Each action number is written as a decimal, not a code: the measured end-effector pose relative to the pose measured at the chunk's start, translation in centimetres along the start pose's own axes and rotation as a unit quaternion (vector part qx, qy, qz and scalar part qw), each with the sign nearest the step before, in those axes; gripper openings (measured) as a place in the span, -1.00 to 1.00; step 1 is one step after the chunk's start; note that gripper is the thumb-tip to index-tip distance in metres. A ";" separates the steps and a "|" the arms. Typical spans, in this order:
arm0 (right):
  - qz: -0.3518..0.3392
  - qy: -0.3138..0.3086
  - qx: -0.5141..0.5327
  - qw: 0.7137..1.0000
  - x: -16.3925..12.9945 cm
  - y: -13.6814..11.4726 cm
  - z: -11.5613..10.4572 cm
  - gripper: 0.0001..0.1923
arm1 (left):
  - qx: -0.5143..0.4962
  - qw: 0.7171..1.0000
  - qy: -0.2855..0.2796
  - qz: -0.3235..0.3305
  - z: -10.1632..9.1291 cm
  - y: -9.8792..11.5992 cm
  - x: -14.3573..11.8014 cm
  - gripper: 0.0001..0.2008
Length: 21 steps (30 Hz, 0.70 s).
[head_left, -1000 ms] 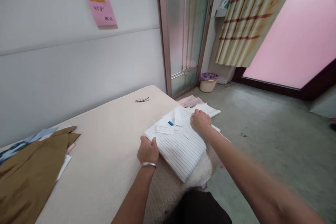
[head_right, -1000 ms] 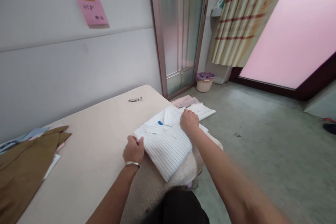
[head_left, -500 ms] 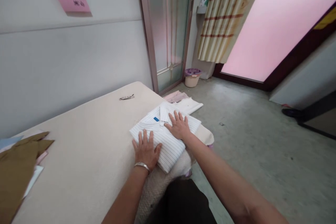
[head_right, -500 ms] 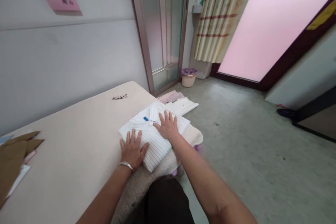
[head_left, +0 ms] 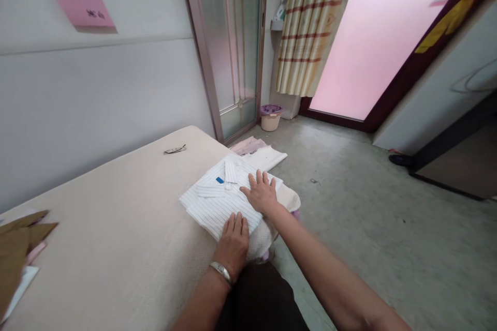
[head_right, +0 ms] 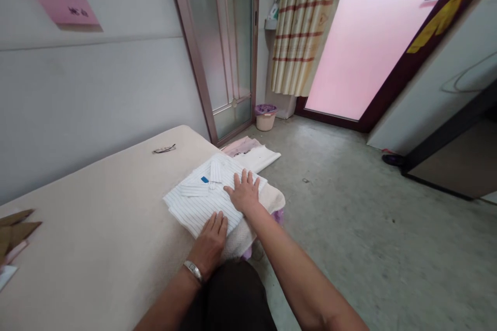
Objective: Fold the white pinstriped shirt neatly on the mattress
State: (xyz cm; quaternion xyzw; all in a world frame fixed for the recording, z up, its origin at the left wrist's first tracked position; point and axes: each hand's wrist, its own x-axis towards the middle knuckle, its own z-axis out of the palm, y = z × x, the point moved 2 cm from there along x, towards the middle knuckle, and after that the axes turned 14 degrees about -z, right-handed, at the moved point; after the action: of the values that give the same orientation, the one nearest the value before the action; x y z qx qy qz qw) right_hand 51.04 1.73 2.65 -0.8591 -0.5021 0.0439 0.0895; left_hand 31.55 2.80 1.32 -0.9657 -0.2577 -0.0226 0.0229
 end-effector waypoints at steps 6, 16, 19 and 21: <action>-0.013 0.002 0.013 1.000 -0.7 -0.8 -0.4 -0.18 | 0.003 1.000 -0.023 -0.008 -0.6 0.1 -1.2 -0.44; -0.016 0.015 -0.002 1.000 -0.1 -2.0 1.2 -0.16 | -0.088 0.987 0.004 -0.137 -1.5 -4.4 -1.0 -0.29; -0.015 0.012 -0.016 1.000 -0.2 -2.1 2.1 -0.15 | -0.078 0.986 -0.003 -0.147 -0.2 -4.8 -0.8 -0.26; -0.016 0.010 -0.021 1.000 -0.2 -2.2 2.1 -0.16 | -0.080 0.985 -0.009 -0.152 -0.1 -4.8 -1.4 -0.29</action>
State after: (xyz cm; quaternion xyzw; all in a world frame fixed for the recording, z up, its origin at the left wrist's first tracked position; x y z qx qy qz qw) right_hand 48.73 2.80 0.99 -0.8529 -0.5157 0.0240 0.0773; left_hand 27.97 6.25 1.46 -0.9140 -0.3995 -0.0375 -0.0606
